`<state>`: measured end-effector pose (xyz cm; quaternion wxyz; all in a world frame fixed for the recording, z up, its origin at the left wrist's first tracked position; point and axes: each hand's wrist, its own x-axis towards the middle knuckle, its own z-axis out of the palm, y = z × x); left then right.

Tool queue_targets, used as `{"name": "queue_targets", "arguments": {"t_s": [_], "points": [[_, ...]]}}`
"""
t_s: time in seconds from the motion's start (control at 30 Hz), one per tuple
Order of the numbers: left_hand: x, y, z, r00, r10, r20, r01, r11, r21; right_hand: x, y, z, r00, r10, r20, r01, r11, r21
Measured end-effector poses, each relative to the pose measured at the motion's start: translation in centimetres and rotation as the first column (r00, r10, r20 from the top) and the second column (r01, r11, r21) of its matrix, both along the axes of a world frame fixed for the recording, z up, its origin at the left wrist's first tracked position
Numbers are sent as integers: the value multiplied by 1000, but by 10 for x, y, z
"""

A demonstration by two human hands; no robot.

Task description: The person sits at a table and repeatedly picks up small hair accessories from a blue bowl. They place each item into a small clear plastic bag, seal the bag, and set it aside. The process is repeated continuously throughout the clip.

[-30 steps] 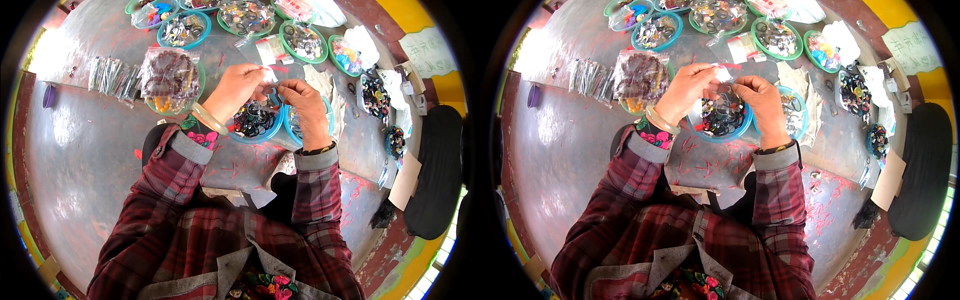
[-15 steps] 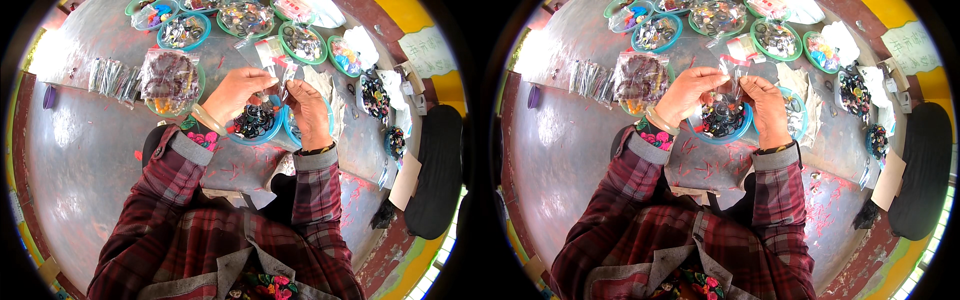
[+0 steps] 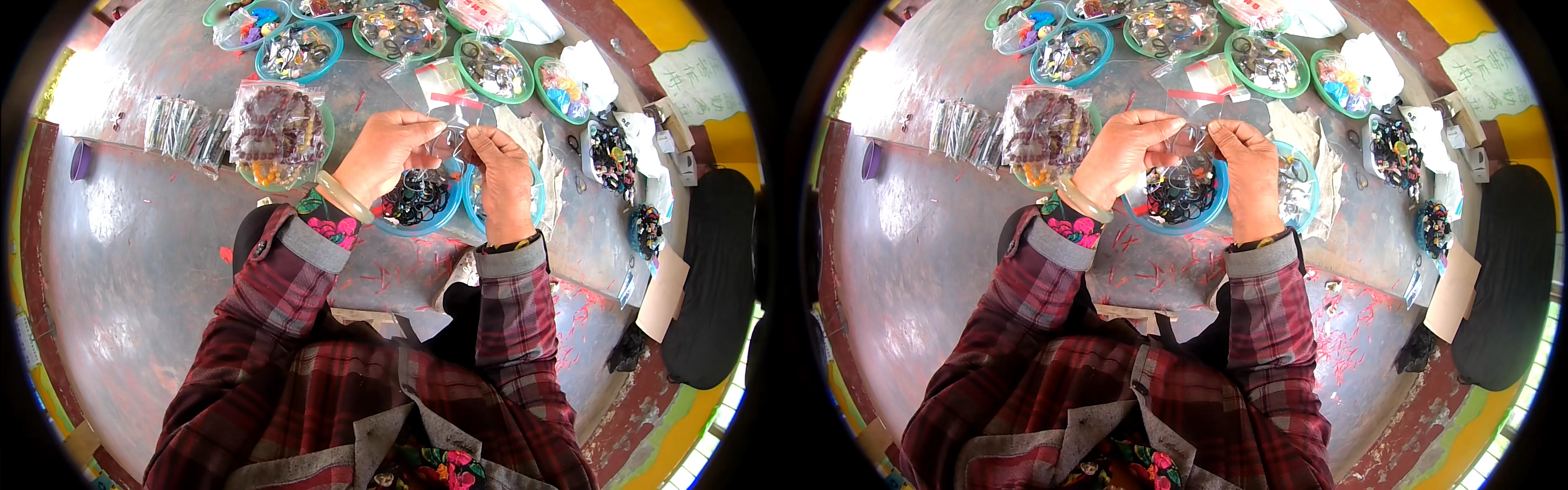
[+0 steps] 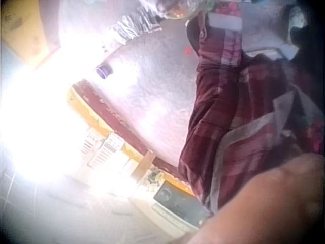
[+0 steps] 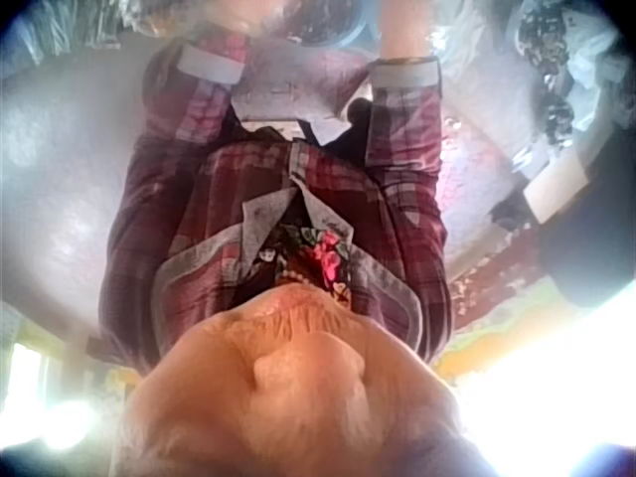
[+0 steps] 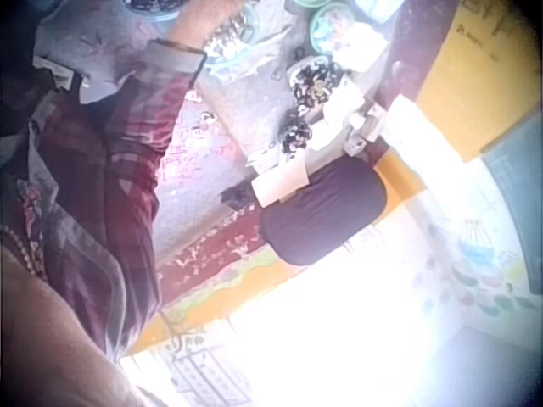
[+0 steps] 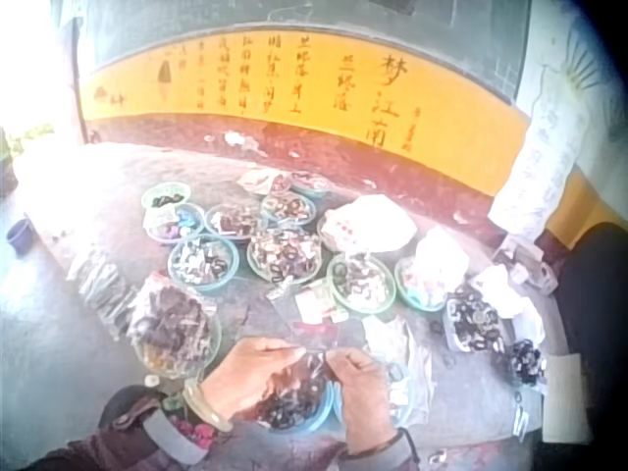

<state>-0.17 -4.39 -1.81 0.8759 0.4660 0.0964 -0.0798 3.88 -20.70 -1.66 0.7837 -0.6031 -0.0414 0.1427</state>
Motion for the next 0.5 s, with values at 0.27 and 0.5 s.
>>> {"name": "queue_targets", "arguments": {"t_s": [0.27, 0.5], "points": [[-1, -2, 4, 1000, -13, -6, 13, 982, 188, -2, 0, 12, 990, 84, -115, -88, 996, -32], [-2, 0, 6, 995, -100, 2, 96, 964, 248, 1, -4, 2, 979, 3, -204, 25, 990, 138]]}}
